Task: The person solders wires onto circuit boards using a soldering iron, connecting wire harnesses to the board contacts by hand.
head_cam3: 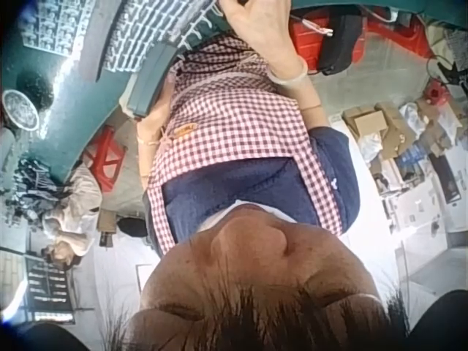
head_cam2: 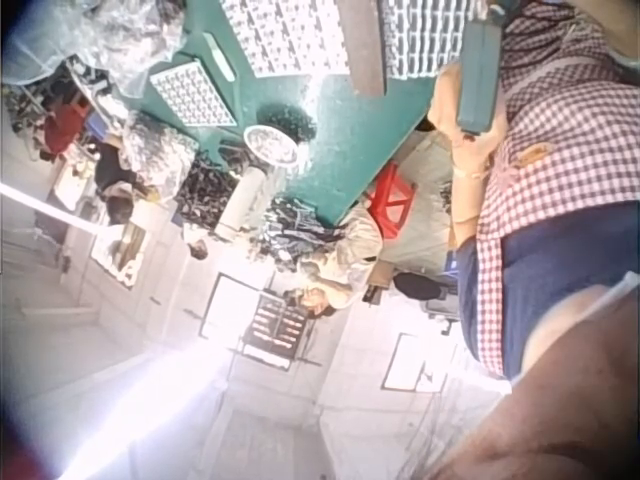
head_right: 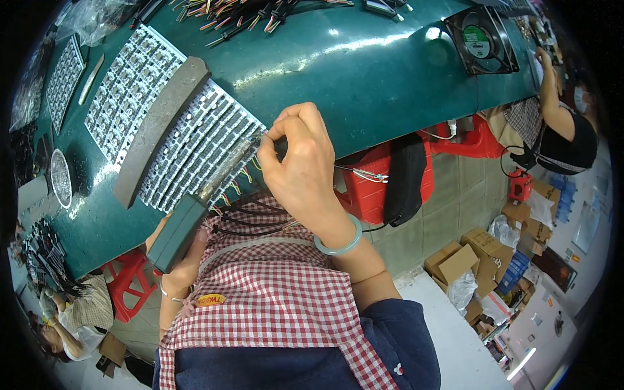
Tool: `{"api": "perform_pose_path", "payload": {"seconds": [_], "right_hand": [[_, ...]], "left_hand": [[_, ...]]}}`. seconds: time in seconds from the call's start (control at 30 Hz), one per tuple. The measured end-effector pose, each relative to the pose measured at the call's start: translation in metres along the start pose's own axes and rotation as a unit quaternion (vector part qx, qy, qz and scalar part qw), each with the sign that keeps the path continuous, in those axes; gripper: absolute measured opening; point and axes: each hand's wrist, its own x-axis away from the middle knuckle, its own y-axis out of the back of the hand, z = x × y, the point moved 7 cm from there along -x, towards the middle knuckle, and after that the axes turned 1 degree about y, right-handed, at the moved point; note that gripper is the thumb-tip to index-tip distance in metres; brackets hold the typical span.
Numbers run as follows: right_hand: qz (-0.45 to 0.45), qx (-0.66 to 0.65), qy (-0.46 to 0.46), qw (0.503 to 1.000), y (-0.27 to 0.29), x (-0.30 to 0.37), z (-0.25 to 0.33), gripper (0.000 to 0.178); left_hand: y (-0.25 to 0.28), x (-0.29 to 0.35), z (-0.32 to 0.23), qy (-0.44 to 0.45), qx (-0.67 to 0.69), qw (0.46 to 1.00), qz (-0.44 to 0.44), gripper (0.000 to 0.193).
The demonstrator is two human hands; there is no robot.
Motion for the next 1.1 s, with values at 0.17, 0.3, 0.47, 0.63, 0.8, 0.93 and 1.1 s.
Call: {"api": "perform_pose_path", "payload": {"seconds": [0.17,0.3,0.47,0.63,0.8,0.93,1.1], "right_hand": [[0.0,0.006,-0.003,1.0,-0.001,-0.001,0.0,0.008],[0.003,0.014,-0.004,1.0,-0.001,-0.001,0.0,0.008],[0.01,0.009,-0.008,1.0,-0.003,0.0,-0.001,0.009],[0.01,0.011,-0.016,1.0,-0.003,0.0,-0.001,0.009],[0.013,0.013,-0.005,1.0,-0.003,0.001,-0.001,0.008],[0.012,0.013,-0.022,1.0,-0.003,-0.001,-0.001,0.008],[0.057,0.018,-0.001,0.998,0.002,-0.008,0.008,0.007]], "left_hand": [[-0.001,-0.001,0.002,0.011,-0.007,1.0,0.009,0.021],[0.0,-0.002,0.0,0.003,-0.012,1.0,0.008,0.019],[0.0,-0.002,0.001,0.002,0.001,1.0,0.0,0.02],[0.013,0.01,-0.004,-0.031,-0.029,0.998,-0.055,0.02],[0.031,0.036,0.017,0.06,-0.018,0.991,-0.116,0.022],[0.059,0.05,0.023,0.04,-0.032,0.984,-0.17,0.042],[0.163,0.063,0.035,-0.016,0.032,0.883,-0.468,0.034]]}}
